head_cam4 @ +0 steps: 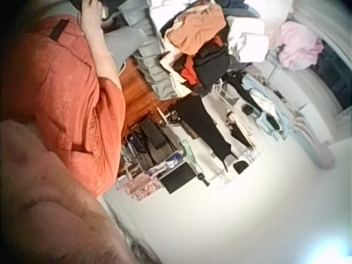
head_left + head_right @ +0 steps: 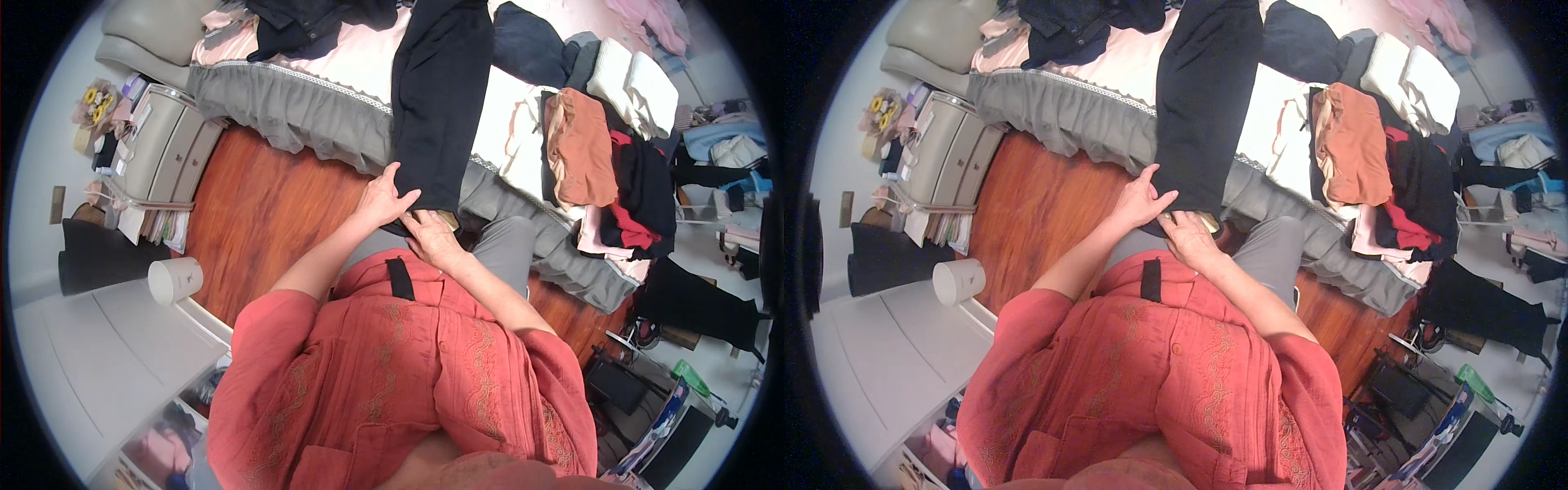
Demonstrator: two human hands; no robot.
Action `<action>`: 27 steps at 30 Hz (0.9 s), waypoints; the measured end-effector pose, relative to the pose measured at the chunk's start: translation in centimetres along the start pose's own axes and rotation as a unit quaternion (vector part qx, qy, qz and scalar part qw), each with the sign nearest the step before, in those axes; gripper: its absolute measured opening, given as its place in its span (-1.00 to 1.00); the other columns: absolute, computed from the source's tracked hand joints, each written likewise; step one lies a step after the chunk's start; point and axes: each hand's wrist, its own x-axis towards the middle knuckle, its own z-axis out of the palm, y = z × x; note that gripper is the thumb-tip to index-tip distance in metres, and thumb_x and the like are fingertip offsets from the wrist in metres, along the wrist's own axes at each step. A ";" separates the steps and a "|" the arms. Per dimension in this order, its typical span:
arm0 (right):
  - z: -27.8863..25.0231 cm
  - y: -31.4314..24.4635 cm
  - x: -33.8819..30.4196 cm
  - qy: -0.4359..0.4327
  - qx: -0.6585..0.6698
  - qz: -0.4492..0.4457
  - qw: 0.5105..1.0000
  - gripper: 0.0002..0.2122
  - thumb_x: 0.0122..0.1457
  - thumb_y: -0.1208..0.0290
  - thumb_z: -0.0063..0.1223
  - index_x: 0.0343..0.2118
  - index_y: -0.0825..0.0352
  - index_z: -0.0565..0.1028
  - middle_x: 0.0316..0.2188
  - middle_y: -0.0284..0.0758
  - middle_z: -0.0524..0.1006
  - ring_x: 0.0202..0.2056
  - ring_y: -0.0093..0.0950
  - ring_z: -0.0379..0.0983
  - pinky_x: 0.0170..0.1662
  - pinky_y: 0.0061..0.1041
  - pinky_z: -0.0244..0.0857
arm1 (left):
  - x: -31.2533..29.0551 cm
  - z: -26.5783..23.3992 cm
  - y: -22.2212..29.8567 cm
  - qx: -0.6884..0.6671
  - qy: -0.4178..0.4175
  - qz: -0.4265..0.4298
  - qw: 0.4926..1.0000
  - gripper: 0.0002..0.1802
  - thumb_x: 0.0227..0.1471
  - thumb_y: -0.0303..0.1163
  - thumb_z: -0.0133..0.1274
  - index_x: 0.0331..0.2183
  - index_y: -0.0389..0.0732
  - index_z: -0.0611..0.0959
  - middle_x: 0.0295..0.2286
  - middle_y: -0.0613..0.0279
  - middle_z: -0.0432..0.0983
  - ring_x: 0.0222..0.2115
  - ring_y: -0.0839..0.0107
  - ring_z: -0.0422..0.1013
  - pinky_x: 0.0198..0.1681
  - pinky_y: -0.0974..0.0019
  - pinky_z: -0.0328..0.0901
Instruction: The person folds clothes by hand, including a brown top, a pair of blue trousers, and a pair of black trousers, placing each folded item on a bed.
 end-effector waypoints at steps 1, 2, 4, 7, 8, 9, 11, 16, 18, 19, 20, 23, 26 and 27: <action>0.1 0.0 0.0 0.019 0.003 -0.012 1.000 -0.55 -0.02 0.48 0.13 0.00 0.30 0.38 -0.23 -0.13 0.37 -0.11 -0.12 0.35 -0.02 -0.19 0.27 | 0.2 0.4 -0.4 0.000 -0.001 0.001 1.000 -0.21 -0.14 -0.21 0.27 0.11 -0.24 0.33 -0.44 0.11 0.48 -0.51 0.17 0.43 -0.34 0.15 0.37; 0.1 0.1 -0.1 0.020 0.002 -0.011 1.000 -0.55 -0.02 0.48 0.13 0.00 0.30 0.38 -0.23 -0.13 0.37 -0.11 -0.12 0.35 -0.02 -0.19 0.27 | 0.4 0.7 -1.0 0.005 0.004 0.029 1.000 -0.23 -0.14 -0.29 0.25 0.11 -0.23 0.33 -0.46 0.16 0.46 -0.51 0.23 0.42 -0.35 0.20 0.37; 0.1 0.4 -0.3 0.004 0.018 -0.003 1.000 -0.53 -0.04 0.52 0.14 0.01 0.35 0.37 -0.14 -0.11 0.36 -0.09 -0.13 0.34 0.00 -0.24 0.26 | 0.6 1.1 -1.8 0.011 0.007 0.058 0.998 -0.25 -0.15 -0.38 0.23 0.11 -0.22 0.33 -0.48 0.22 0.44 -0.51 0.30 0.41 -0.37 0.26 0.37; 0.8 0.8 -0.2 0.061 0.019 -0.022 0.998 -0.60 -0.01 0.56 0.02 -0.04 0.33 0.40 -0.20 -0.13 0.39 -0.10 -0.13 0.36 0.00 -0.23 0.27 | 0.6 0.9 -2.6 -0.114 -0.056 -0.035 0.991 -0.25 -0.18 -0.56 0.16 0.11 -0.19 0.33 -0.53 0.35 0.35 -0.52 0.52 0.34 -0.41 0.41 0.32; 0.8 0.9 -0.2 0.061 0.019 -0.021 0.998 -0.60 -0.01 0.56 0.02 -0.04 0.33 0.40 -0.20 -0.13 0.39 -0.10 -0.13 0.36 0.00 -0.23 0.27 | 0.2 0.6 -2.6 -0.150 -0.044 -0.045 0.987 -0.27 -0.19 -0.61 0.13 0.10 -0.18 0.34 -0.52 0.40 0.32 -0.53 0.59 0.30 -0.43 0.47 0.30; 0.8 0.9 -0.1 0.063 0.022 -0.029 0.997 -0.61 -0.02 0.58 0.00 -0.04 0.34 0.41 -0.20 -0.13 0.40 -0.10 -0.14 0.36 0.00 -0.23 0.27 | -0.2 0.4 -2.7 -0.186 -0.030 -0.056 0.981 -0.28 -0.19 -0.66 0.10 0.09 -0.17 0.35 -0.52 0.44 0.29 -0.54 0.67 0.26 -0.45 0.52 0.27; 0.7 0.6 0.1 0.064 0.026 -0.041 0.997 -0.61 -0.02 0.60 -0.03 -0.05 0.35 0.41 -0.19 -0.13 0.40 -0.09 -0.15 0.36 0.00 -0.24 0.28 | -1.2 0.3 -3.2 -0.254 -0.012 -0.043 0.966 -0.33 -0.21 -0.68 0.08 0.04 -0.15 0.40 -0.51 0.39 0.32 -0.55 0.62 0.27 -0.46 0.45 0.29; 0.6 0.6 0.3 0.041 0.008 -0.052 0.998 -0.65 -0.01 0.60 -0.04 -0.09 0.35 0.44 -0.18 -0.17 0.43 -0.10 -0.19 0.38 -0.02 -0.26 0.31 | -2.2 0.2 -2.9 -0.059 0.014 0.003 0.998 -0.33 -0.20 -0.69 0.05 0.03 -0.12 0.39 -0.43 0.24 0.35 -0.47 0.38 0.37 -0.37 0.33 0.35; 0.5 0.6 0.1 0.053 0.014 -0.054 0.997 -0.66 -0.02 0.58 -0.01 -0.10 0.35 0.45 -0.18 -0.18 0.43 -0.11 -0.20 0.38 -0.03 -0.28 0.31 | -2.4 -0.3 -1.9 -0.015 0.015 0.022 1.000 -0.34 -0.18 -0.67 0.05 0.04 -0.11 0.38 -0.35 0.16 0.37 -0.37 0.25 0.39 -0.28 0.26 0.36; 0.4 0.5 0.0 0.065 0.022 -0.058 0.996 -0.67 -0.02 0.57 0.01 -0.12 0.35 0.46 -0.19 -0.19 0.44 -0.12 -0.21 0.39 -0.04 -0.29 0.32 | -2.5 -0.6 -1.6 0.030 0.017 0.039 0.999 -0.34 -0.16 -0.65 0.05 0.05 -0.09 0.38 -0.27 0.09 0.39 -0.28 0.13 0.42 -0.20 0.18 0.37; 0.3 0.4 0.0 0.065 0.022 -0.059 0.996 -0.67 -0.02 0.57 0.01 -0.12 0.35 0.46 -0.19 -0.19 0.44 -0.12 -0.21 0.39 -0.04 -0.29 0.32 | -2.5 -0.7 -1.8 0.031 0.018 0.039 0.999 -0.34 -0.16 -0.65 0.05 0.05 -0.09 0.38 -0.27 0.09 0.39 -0.28 0.13 0.42 -0.20 0.18 0.37; 0.0 0.2 -0.3 0.091 0.054 -0.062 0.992 -0.69 -0.03 0.53 0.08 -0.16 0.36 0.47 -0.22 -0.19 0.45 -0.14 -0.22 0.40 -0.05 -0.29 0.32 | -2.4 -0.4 -3.0 0.043 0.014 0.082 0.996 -0.34 -0.13 -0.59 0.05 0.08 -0.09 0.35 -0.11 -0.02 0.36 -0.12 0.00 0.38 -0.06 0.08 0.32; -0.3 0.2 -0.3 0.139 0.069 -0.081 0.985 -0.70 -0.05 0.49 0.15 -0.19 0.36 0.48 -0.23 -0.21 0.46 -0.16 -0.26 0.41 -0.11 -0.35 0.33 | -2.2 -0.2 -3.3 0.032 0.014 0.094 0.995 -0.32 -0.12 -0.58 0.03 0.11 -0.10 0.33 -0.11 -0.05 0.38 -0.11 0.00 0.38 -0.04 0.09 0.31; -0.6 0.3 -0.4 0.149 0.042 -0.058 0.986 -0.64 -0.08 0.45 0.20 -0.15 0.35 0.47 -0.19 -0.22 0.45 -0.14 -0.26 0.40 -0.10 -0.34 0.30 | -2.0 -0.2 -3.3 0.009 -0.006 0.065 0.998 -0.31 -0.13 -0.59 0.03 0.12 -0.11 0.32 -0.15 -0.07 0.41 -0.12 0.01 0.39 -0.04 0.09 0.31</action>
